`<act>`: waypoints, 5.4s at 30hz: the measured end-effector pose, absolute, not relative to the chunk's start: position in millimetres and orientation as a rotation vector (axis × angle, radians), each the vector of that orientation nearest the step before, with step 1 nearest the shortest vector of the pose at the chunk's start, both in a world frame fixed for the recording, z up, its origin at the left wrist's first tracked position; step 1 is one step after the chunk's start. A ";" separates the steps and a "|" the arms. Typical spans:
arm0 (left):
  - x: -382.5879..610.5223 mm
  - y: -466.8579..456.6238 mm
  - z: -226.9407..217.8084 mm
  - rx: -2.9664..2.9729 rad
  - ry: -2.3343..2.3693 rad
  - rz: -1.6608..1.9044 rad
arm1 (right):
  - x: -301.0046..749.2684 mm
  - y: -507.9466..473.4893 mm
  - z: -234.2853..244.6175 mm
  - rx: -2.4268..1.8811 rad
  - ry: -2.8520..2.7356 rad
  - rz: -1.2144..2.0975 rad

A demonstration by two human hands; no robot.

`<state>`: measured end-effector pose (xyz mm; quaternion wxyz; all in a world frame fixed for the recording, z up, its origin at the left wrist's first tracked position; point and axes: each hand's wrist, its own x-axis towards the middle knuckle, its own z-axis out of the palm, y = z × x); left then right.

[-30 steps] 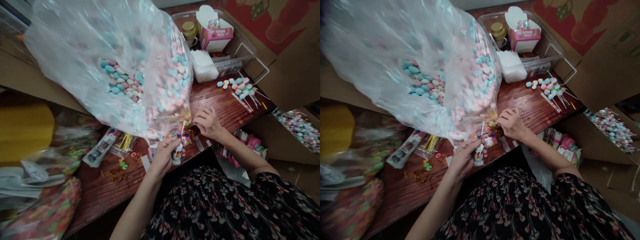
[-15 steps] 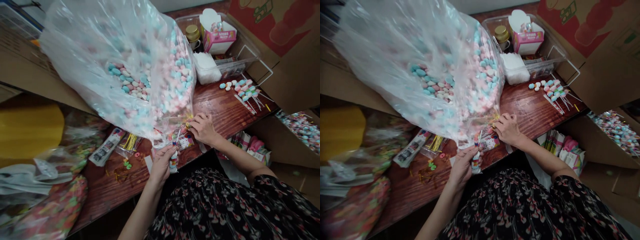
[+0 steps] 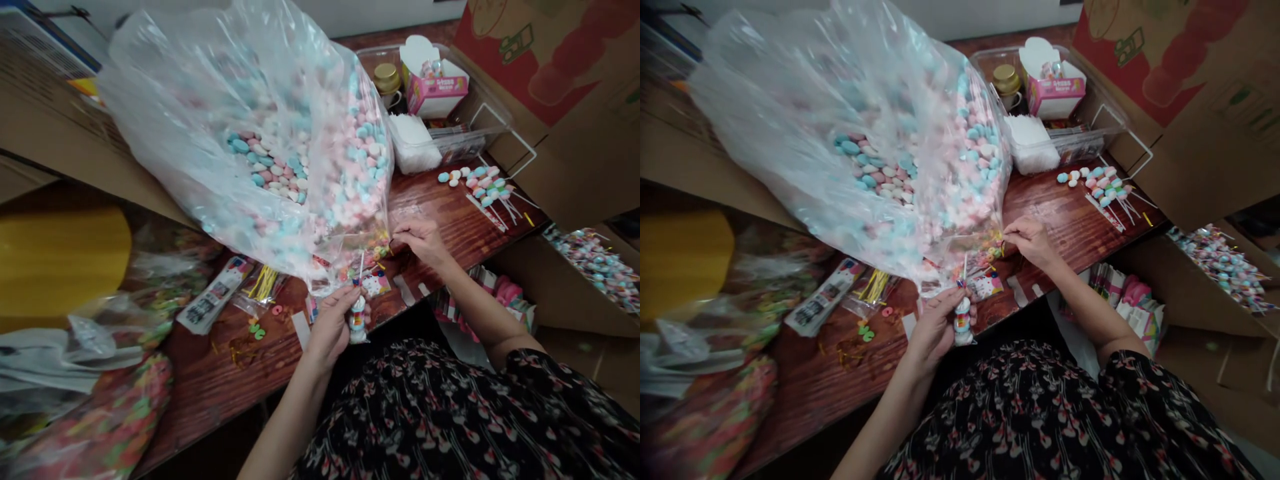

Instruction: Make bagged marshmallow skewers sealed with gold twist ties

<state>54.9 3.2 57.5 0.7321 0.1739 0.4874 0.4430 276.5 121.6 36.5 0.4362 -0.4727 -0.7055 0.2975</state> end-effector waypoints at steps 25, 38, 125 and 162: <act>70.2 10.4 83.4 1.322 1.045 0.851 | 269.9 57.9 51.2 -0.814 -1.831 1.593; 51.9 -6.6 53.2 0.835 1.284 1.074 | 230.8 28.1 76.2 -0.953 -1.808 0.839; -139.1 -213.8 61.2 1.067 2.010 0.080 | 216.0 22.2 37.0 -0.735 -2.379 0.747; 15.4 0.4 4.6 2.677 1.638 0.624 | 497.1 169.8 43.8 -2.581 -1.416 -0.038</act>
